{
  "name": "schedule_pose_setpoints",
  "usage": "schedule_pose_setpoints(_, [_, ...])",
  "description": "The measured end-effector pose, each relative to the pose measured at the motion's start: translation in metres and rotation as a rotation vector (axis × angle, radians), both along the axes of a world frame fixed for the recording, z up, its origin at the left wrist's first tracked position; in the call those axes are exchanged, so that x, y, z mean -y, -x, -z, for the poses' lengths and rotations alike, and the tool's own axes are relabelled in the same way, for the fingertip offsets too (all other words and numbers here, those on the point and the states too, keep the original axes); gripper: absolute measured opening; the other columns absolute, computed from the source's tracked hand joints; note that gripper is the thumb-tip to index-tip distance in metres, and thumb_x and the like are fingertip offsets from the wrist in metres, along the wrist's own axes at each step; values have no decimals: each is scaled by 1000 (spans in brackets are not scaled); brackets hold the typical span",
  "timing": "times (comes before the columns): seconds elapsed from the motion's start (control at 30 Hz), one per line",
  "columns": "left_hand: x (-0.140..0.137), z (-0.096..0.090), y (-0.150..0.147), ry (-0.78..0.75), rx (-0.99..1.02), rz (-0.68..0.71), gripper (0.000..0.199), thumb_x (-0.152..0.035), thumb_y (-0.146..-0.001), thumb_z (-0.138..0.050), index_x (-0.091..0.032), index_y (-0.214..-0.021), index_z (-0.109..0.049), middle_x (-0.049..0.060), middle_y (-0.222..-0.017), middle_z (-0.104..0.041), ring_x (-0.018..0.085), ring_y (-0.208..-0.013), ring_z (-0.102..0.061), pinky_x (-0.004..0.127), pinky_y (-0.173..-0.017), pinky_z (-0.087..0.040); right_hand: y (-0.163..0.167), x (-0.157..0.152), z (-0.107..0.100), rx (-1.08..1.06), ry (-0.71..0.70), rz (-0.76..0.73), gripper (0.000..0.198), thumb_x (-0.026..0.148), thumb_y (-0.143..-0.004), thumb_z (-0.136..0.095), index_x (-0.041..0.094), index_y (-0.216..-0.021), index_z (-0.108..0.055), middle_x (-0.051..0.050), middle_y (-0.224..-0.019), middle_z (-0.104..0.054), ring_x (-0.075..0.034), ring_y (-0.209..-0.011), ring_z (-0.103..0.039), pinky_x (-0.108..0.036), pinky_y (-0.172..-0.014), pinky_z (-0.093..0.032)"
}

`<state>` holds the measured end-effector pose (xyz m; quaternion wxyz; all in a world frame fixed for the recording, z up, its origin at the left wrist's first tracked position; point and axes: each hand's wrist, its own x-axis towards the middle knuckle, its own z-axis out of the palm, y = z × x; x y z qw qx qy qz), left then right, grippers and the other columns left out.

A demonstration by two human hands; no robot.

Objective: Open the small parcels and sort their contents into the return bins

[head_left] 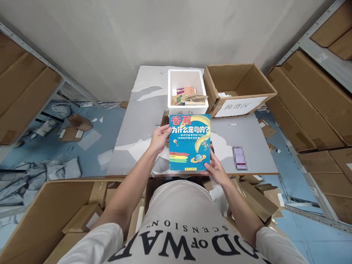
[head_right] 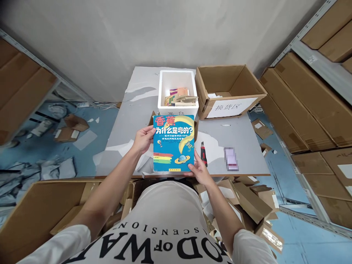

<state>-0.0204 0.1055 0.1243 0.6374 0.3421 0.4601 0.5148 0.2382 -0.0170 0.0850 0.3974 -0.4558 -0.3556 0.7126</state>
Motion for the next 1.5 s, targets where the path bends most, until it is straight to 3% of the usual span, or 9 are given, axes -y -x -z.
schedule_pose_setpoints(0.13, [5,-5,-6,-41,36,93,63,-44,-66,-79,-17,-120,-63,7,-94,-74,21,-77,-70,29,-62,-57,-1,-6,1,-22,-6,112,100,44,-69,-77,45,-149,-17,-2,-132,-58,-22,-97,-67,-35,-64,-62])
schedule_pose_setpoints(0.3, [50,12,-21,24,42,260,46,-41,-68,-78,-16,-105,-67,8,-94,-73,24,-83,-71,33,-70,-58,-4,-16,-3,-17,-78,233,98,44,-69,-77,45,-148,-19,-3,-142,-48,-23,-103,-64,-34,-66,-62])
schedule_pose_setpoints(0.43, [83,31,-35,142,70,141,45,-41,-67,-79,-18,-102,-62,5,-91,-72,18,-76,-71,32,-73,-59,-4,-19,1,-7,-125,255,97,47,-70,-75,49,-147,-16,-1,-142,-48,-22,-102,-64,-34,-67,-61])
schedule_pose_setpoints(0.57, [87,38,-37,148,72,62,51,-41,-63,-82,-18,-104,-60,4,-88,-71,17,-71,-70,34,-75,-59,-13,-28,7,43,-147,161,102,54,-66,-75,42,-149,-17,-4,-127,-61,-22,-90,-67,-35,-64,-59])
schedule_pose_setpoints(0.8, [87,45,-25,169,48,113,50,-40,-59,-84,-16,-98,-63,3,-83,-71,14,-63,-67,30,-65,-60,-68,-115,-39,153,-379,226,82,51,-73,-64,36,-147,-31,-3,-103,-71,-18,-74,-69,-35,-69,-55])
schedule_pose_setpoints(0.93, [91,47,-22,173,54,145,52,-41,-61,-82,-17,-102,-61,5,-90,-72,17,-71,-70,27,-63,-59,-94,-149,-81,268,-474,-4,69,36,-69,-72,35,-135,-51,-2,-104,-71,-18,-80,-67,-31,-63,-55])
schedule_pose_setpoints(1.13, [89,47,-22,100,58,-14,78,-37,-64,-82,-28,-126,-35,-3,-76,-69,14,-59,-68,23,-53,-56,-95,-156,-118,476,-729,-207,36,43,-69,-77,26,-101,-75,-5,-98,-71,-20,-84,-67,-33,-68,-54])
schedule_pose_setpoints(1.37, [95,49,-33,121,97,-38,54,-39,-63,-81,-23,-98,-44,-5,-81,-65,9,-55,-64,22,-52,-56,-77,-162,-145,733,-1093,-344,28,50,-79,-67,29,-95,-76,-4,-86,-70,-17,-75,-63,-30,-68,-51])
schedule_pose_setpoints(1.5, [97,50,-28,143,139,-53,51,-36,-61,-83,-21,-96,-49,-5,-77,-65,10,-56,-64,24,-52,-56,-75,-162,-152,789,-1172,-479,25,47,-84,-63,27,-94,-75,-5,-85,-70,-17,-76,-64,-30,-68,-50])
